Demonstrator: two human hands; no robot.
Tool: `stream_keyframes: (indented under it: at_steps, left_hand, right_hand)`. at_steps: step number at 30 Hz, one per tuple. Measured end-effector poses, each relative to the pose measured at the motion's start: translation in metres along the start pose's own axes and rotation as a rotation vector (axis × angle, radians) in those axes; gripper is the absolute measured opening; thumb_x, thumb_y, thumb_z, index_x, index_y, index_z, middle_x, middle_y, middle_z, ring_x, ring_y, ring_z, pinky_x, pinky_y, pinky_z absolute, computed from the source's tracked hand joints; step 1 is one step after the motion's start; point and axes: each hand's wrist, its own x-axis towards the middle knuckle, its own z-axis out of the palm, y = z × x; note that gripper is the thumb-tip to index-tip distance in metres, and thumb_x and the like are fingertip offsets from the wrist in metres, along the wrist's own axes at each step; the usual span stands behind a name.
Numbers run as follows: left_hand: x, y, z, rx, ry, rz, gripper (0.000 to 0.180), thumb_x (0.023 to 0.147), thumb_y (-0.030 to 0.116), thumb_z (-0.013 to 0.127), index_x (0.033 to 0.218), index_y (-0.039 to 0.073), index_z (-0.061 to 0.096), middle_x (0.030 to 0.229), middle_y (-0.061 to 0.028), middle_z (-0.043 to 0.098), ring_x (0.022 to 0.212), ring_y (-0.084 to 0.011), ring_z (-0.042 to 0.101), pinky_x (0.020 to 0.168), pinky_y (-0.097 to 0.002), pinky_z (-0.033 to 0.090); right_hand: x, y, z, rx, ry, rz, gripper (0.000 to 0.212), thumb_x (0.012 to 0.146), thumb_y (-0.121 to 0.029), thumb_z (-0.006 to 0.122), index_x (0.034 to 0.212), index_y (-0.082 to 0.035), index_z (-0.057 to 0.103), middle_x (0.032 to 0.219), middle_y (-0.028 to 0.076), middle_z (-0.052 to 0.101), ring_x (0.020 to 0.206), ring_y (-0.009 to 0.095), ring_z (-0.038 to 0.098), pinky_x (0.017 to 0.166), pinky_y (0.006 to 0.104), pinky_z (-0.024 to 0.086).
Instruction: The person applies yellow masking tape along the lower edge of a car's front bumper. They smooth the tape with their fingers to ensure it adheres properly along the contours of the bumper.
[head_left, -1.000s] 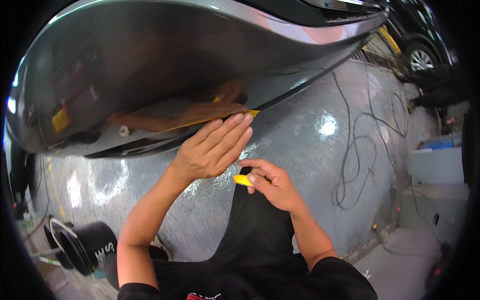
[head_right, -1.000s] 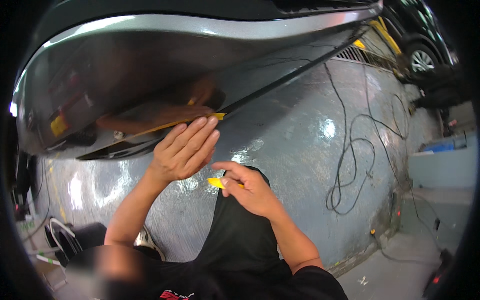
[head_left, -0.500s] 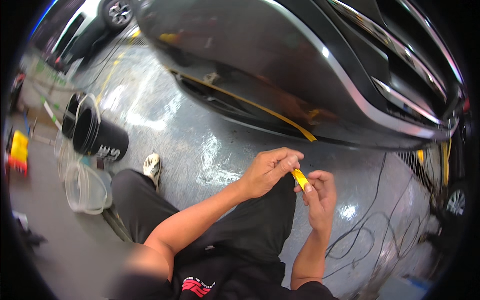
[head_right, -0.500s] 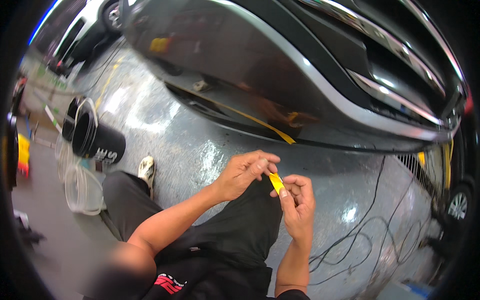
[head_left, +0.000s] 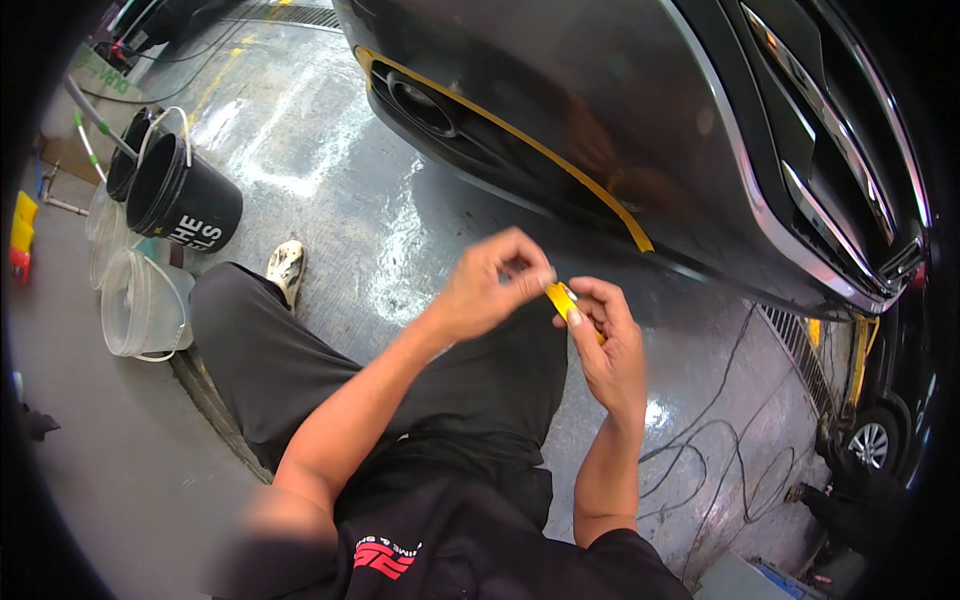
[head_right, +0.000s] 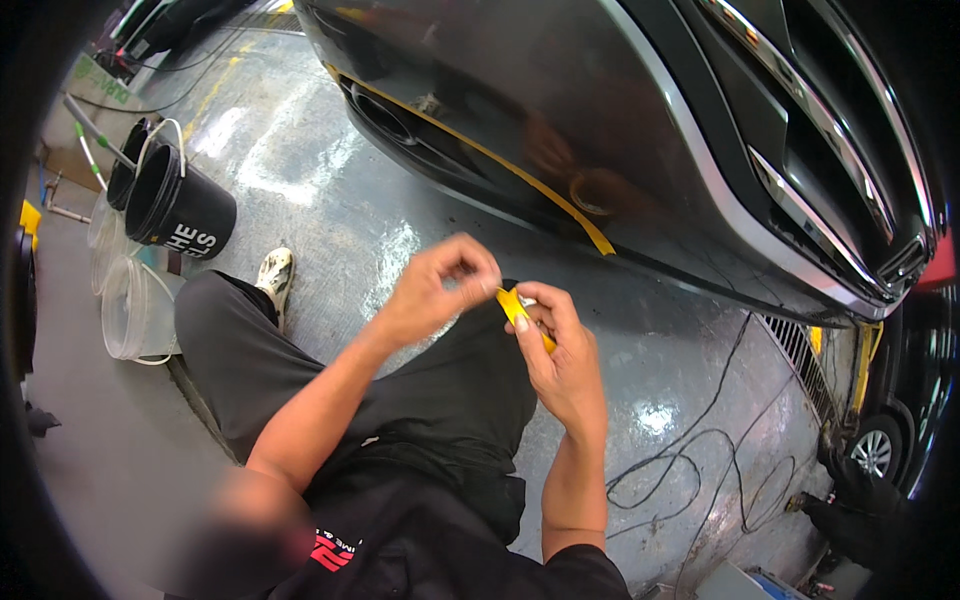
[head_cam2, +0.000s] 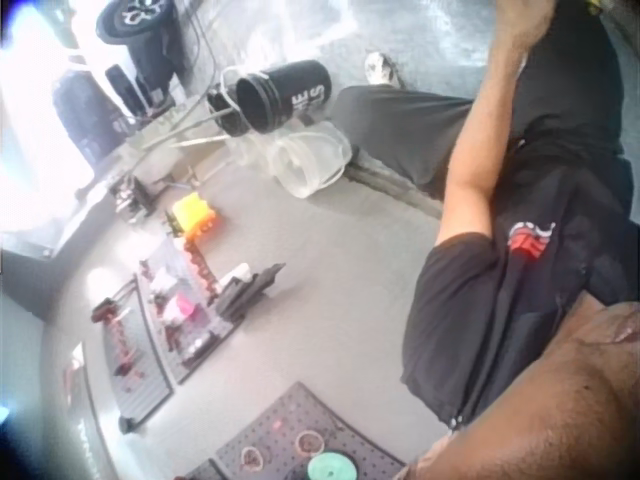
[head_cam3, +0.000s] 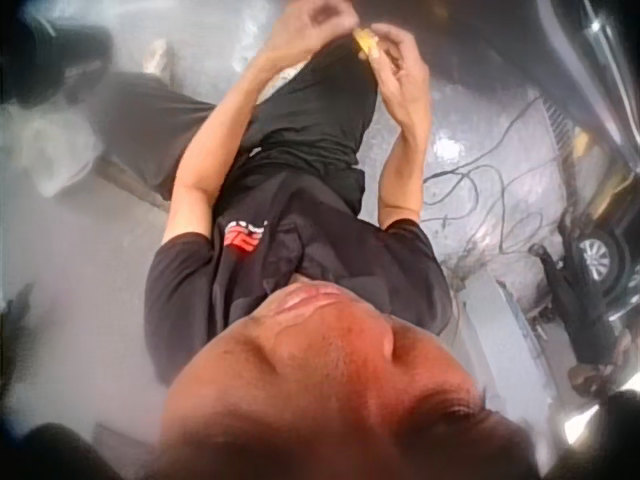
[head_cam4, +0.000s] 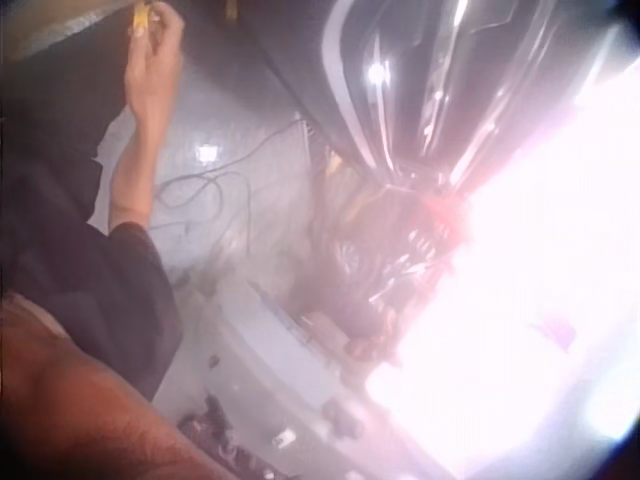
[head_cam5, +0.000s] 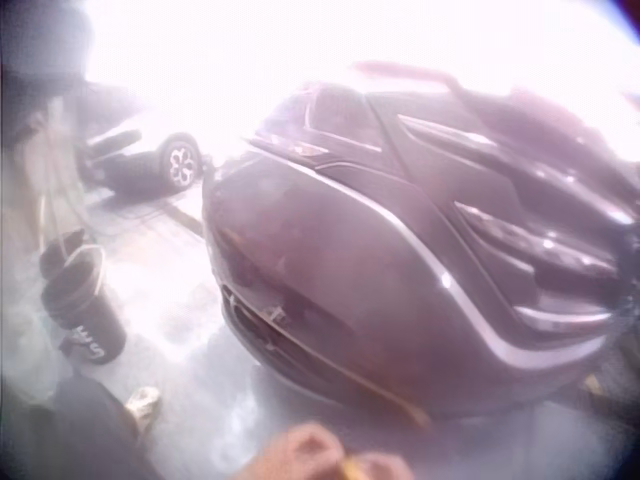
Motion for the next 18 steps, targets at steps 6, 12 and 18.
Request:
stream_keyframes:
  at_steps: [6, 12, 18]
  left_hand:
    - [0.073, 0.039, -0.027, -0.011, -0.081, 0.108, 0.028, 0.096, -0.003, 0.066, 0.123, -0.001, 0.073, 0.108, -0.0071, 0.077, 0.097, -0.0094, 0.071, 0.089, -0.0280, 0.058]
    - [0.101, 0.040, -0.037, 0.046, -0.129, 0.050, 0.034, 0.092, -0.002, 0.062, 0.124, -0.003, 0.075, 0.106, -0.0079, 0.080, 0.094, -0.0086, 0.071, 0.086, -0.0269, 0.057]
    - [0.061, 0.011, -0.029, -0.104, -0.125, -0.124, 0.028, 0.105, 0.014, 0.068, 0.126, -0.002, 0.076, 0.107, -0.0078, 0.081, 0.093, -0.0109, 0.073, 0.086, -0.0285, 0.057]
  right_hand:
    - [0.003, 0.006, -0.003, 0.010, -0.030, 0.034, 0.033, 0.112, -0.011, 0.065, 0.144, -0.002, 0.060, 0.096, 0.004, 0.074, 0.076, 0.003, 0.055, 0.069, 0.0209, 0.043]
    - [-0.005, 0.020, 0.001, 0.015, -0.008, -0.016, 0.036, 0.112, -0.012, 0.065, 0.146, -0.002, 0.058, 0.097, 0.003, 0.074, 0.072, 0.001, 0.050, 0.066, 0.0206, 0.040]
    - [-0.006, 0.015, -0.007, 0.077, 0.051, 0.035, 0.031, 0.113, -0.013, 0.065, 0.140, 0.000, 0.059, 0.094, 0.006, 0.075, 0.091, 0.011, 0.070, 0.084, 0.0281, 0.054]
